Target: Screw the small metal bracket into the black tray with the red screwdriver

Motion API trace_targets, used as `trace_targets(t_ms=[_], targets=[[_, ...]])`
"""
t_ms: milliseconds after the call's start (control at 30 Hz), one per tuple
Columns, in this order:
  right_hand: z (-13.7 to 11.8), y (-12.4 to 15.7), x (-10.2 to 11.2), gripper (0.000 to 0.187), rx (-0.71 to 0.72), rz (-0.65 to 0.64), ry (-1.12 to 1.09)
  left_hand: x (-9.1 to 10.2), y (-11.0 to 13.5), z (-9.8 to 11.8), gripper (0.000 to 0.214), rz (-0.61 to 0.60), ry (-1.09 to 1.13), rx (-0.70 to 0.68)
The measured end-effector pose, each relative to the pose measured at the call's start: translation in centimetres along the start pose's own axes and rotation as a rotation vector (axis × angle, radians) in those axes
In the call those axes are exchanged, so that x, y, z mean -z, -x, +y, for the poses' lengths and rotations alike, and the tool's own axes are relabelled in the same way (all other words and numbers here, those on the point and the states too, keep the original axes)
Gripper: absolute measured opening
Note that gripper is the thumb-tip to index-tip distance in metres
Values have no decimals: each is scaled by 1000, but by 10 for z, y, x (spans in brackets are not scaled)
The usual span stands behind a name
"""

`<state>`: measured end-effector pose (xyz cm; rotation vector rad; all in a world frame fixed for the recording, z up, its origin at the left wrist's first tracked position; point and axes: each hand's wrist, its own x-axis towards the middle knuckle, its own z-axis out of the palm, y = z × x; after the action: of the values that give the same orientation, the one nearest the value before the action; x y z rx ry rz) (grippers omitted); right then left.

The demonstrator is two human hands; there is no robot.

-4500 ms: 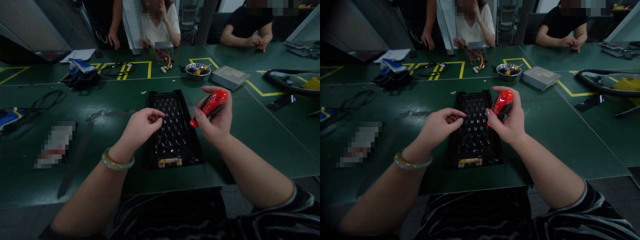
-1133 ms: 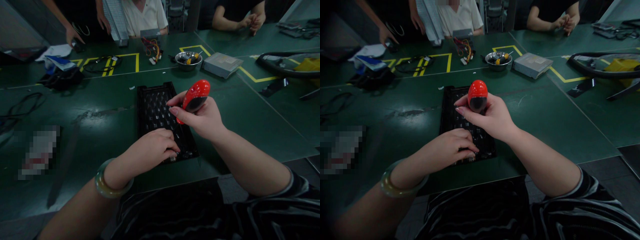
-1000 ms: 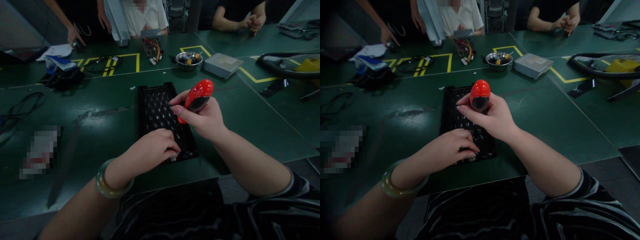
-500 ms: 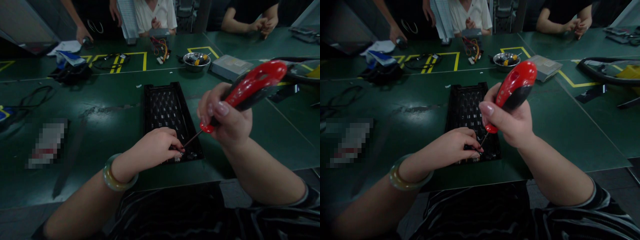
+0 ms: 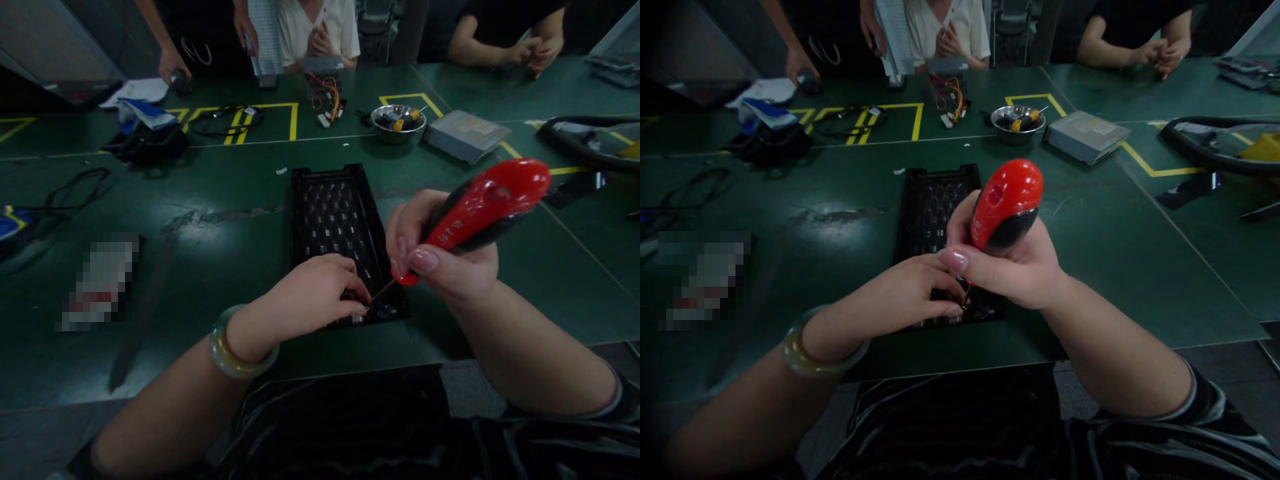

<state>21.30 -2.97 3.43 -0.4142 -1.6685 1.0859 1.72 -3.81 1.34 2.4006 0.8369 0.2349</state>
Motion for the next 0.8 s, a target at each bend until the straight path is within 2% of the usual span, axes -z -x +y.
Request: trace_targets(t_ms=[67,167,233,400,533,700,800], targets=[[2,0,-1,23,16,-26,-61,1,0,1,17,7,-2,9],[3,-1,-3,36,45,-12,-105,4,0,2,19,8,-4,14],[2,-1,-3,38,40,7,-83,5,0,2,19,-5,-1,4],[0,1,-2,47,19,-49,-17,5,0,4,19,7,-29,-14],[-1,2,-2,51,15,9,35,4,0,4,18,17,-41,-43],[3,0,-1,73,104,89,85,4,0,4,21,26,-83,-67],[5,-2,-1,65,167,208,151,3,0,3,23,40,-104,-83]])
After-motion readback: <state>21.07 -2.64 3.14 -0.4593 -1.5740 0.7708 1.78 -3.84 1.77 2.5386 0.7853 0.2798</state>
